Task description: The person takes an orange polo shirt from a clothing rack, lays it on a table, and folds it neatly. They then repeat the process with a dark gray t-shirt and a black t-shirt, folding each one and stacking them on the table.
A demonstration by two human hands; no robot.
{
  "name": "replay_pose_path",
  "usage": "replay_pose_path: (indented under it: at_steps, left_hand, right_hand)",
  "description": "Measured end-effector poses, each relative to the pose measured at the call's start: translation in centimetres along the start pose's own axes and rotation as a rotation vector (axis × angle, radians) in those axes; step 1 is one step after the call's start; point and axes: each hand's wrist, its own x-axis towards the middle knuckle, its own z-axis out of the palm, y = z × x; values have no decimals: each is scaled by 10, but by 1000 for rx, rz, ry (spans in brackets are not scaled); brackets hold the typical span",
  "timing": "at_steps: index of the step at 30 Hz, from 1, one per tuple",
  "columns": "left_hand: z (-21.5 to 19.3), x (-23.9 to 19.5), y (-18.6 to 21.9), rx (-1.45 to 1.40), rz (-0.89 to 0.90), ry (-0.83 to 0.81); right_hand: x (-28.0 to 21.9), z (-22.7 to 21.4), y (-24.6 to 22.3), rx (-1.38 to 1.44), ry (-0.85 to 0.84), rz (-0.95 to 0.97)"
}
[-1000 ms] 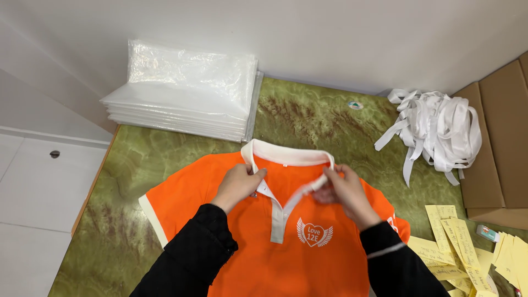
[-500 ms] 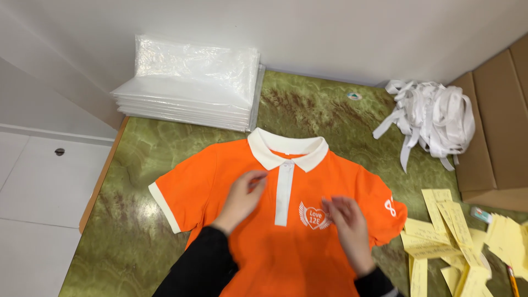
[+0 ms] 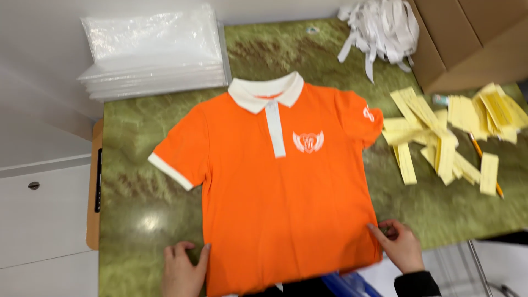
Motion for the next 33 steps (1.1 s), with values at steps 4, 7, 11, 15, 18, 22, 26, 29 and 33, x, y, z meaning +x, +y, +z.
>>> replay_pose_path:
  at_steps: [4,7,11,15,18,22,26,29,33]
  left_hand:
    - [23,-21,-35,-49,208,73]
    - [25,-30,-41,-85,276,24]
    - [9,-38,-48,-245,331,-74]
    - [3,-46,-63,-224,289,-106]
    - [12,-48,-68,-116,281,-169]
    - [8,-59,-59,10,227,-175]
    - [18,-44,-65,50,212,-141]
    - [6,-50,-64,86,108,-204]
    - [-4,-47,-60,-10,97,-261]
  right_hand:
    - [-39,14,32,-23,13,78]
    - [-42,37,63,-57,85,19]
    - [-29,37,89,-30,336,-157]
    - [-32,-4,90,279,380,-28]
    - [-9,5,104,492,178,-54]
    - [-49,14,41,137,64,150]
    - [-25,39,60,-6,105,33]
    - [-10,23,66,51,34,118]
    - [18,7,62,-112,-30,73]
